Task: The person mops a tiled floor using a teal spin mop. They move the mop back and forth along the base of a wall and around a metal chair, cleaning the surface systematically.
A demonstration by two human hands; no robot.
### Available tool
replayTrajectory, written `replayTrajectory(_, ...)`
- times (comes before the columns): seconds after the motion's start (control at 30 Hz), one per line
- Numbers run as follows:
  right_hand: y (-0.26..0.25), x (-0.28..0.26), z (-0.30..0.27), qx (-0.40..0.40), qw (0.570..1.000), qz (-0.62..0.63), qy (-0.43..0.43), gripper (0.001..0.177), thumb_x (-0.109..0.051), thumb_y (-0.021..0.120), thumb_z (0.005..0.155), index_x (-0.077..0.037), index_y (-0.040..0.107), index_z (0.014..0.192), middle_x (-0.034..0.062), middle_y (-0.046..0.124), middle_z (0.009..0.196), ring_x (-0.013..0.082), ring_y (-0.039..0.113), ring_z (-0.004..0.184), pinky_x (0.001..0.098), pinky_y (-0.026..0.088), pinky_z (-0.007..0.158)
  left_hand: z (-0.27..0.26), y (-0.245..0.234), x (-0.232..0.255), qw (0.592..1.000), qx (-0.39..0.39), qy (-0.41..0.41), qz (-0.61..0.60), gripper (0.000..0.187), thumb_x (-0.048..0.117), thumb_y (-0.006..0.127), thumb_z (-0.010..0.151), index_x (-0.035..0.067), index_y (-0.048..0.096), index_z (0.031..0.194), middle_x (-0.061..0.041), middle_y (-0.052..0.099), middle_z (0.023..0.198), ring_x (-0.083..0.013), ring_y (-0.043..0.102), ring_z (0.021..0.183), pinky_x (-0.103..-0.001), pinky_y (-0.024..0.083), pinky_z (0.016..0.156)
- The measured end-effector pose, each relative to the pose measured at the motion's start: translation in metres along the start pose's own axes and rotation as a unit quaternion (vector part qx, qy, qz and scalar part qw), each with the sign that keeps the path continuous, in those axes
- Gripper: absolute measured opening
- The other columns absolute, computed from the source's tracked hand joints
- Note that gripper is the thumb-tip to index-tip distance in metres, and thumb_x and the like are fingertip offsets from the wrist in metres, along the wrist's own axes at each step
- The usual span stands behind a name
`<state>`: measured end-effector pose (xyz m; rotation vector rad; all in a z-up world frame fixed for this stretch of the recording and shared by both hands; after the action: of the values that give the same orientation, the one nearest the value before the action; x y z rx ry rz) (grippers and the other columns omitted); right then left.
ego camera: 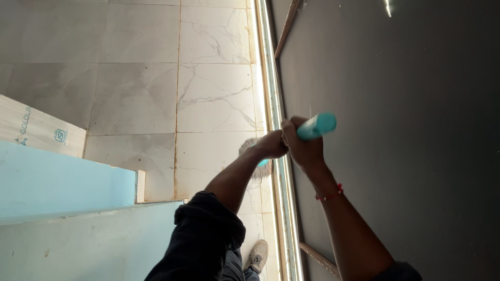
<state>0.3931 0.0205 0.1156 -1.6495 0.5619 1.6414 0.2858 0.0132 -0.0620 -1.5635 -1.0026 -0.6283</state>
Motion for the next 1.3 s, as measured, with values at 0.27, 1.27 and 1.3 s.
replayTrajectory(0.27, 0.002, 0.006, -0.032, -0.034, 0.994, -0.036, -0.095, 0.033, -0.014, 0.064, 0.092, -0.008, 0.056, 0.060, -0.0028, 0.052, 0.051, 0.0059, 0.048, 0.045, 0.0252, 0.040, 0.044, -0.050, -0.011, 0.040, 1.000, 0.015, -0.016, 0.011, 0.021, 0.026, 0.063, 0.094, 0.007, 0.069, 0.102, -0.012, 0.074, 0.102, -0.0258, 0.072, 0.101, -0.042, 0.058, 0.088)
replayTrajectory(1.27, 0.106, -0.006, -0.124, -0.253, 0.955, 0.098, -0.117, 0.037, -0.017, 0.066, 0.098, -0.008, 0.053, 0.064, -0.0035, 0.047, 0.055, 0.0046, 0.045, 0.053, 0.0250, 0.036, 0.048, -0.239, -0.017, -0.024, 0.951, 0.231, -0.199, 0.048, 0.026, 0.031, 0.063, 0.087, 0.006, 0.071, 0.091, -0.015, 0.076, 0.091, -0.0307, 0.073, 0.089, -0.044, 0.056, 0.073)
replayTrajectory(1.3, 0.111, -0.006, -0.128, -0.256, 0.954, 0.096, -0.124, 0.038, -0.017, 0.066, 0.097, -0.007, 0.052, 0.063, -0.0032, 0.048, 0.054, 0.0047, 0.045, 0.053, 0.0253, 0.036, 0.048, -0.242, -0.016, -0.027, 0.949, 0.240, -0.196, 0.048, 0.027, 0.030, 0.062, 0.087, 0.005, 0.071, 0.090, -0.015, 0.076, 0.092, -0.0308, 0.073, 0.089, -0.044, 0.057, 0.074)
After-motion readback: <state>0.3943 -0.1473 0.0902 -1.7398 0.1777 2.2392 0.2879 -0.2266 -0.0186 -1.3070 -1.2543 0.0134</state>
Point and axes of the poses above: each hand's wrist, its own z-axis towards the middle knuckle, its own y-axis out of the palm, x = y × z, the point moved 2 cm from there along z, towards the middle knuckle
